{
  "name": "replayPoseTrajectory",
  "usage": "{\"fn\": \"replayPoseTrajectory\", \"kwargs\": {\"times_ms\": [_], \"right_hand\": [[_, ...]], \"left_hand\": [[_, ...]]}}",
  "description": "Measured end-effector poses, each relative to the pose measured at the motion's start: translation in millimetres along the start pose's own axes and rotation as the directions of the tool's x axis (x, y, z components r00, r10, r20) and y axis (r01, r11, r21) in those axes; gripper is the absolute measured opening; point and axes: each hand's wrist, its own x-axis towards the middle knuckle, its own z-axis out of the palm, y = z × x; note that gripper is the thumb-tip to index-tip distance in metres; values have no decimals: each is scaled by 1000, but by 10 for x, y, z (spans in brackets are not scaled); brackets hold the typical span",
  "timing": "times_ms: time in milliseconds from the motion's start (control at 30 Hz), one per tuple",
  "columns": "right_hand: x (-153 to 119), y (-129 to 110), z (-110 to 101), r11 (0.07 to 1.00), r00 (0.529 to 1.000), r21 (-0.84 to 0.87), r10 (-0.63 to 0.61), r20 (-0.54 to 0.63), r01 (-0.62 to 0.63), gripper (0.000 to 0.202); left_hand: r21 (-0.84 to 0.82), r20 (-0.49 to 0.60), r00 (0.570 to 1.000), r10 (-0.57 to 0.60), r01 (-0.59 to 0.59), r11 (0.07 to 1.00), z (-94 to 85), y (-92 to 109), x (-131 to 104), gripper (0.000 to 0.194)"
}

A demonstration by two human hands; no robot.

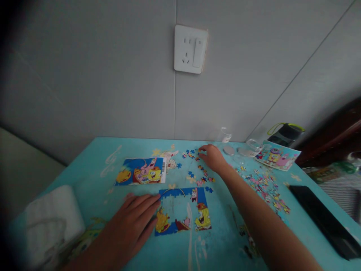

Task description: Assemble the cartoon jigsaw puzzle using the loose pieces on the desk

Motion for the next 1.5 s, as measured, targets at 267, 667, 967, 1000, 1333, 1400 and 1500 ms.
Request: {"fn": "replayPoseTrajectory", "kwargs": {"times_ms": [267,667,967,1000,1333,1400,1500], "right_hand": [[239,189,76,998,986,8,68,149,-70,20],[192,79,-49,994,988,-1,105,110,-105,9],[-924,-811,-56,800,970,591,-56,237,-98,32],[-1051,-902,-10,733,952,664,-75,296,-149,30],[-1327,-1075,297,600,796,627,26,605,-497,21],[-1338,-1057,312,606,789,625,7,614,-492,22],[-1347,-1048,315,633,823,642,-14,568,-432,20]], "left_hand": [[-35,87,995,-43,46,998,-53,56,34,29],[-60,106,993,-56,62,996,-46,63,37,30],[-91,86,994,-68,76,993,-66,79,58,28],[-91,92,993,-71,79,993,-67,80,58,28],[-133,136,984,-114,132,982,-35,104,40,30],[-142,128,985,-117,135,981,-18,105,34,29],[-142,114,986,-121,137,980,1,100,32,30]]}}
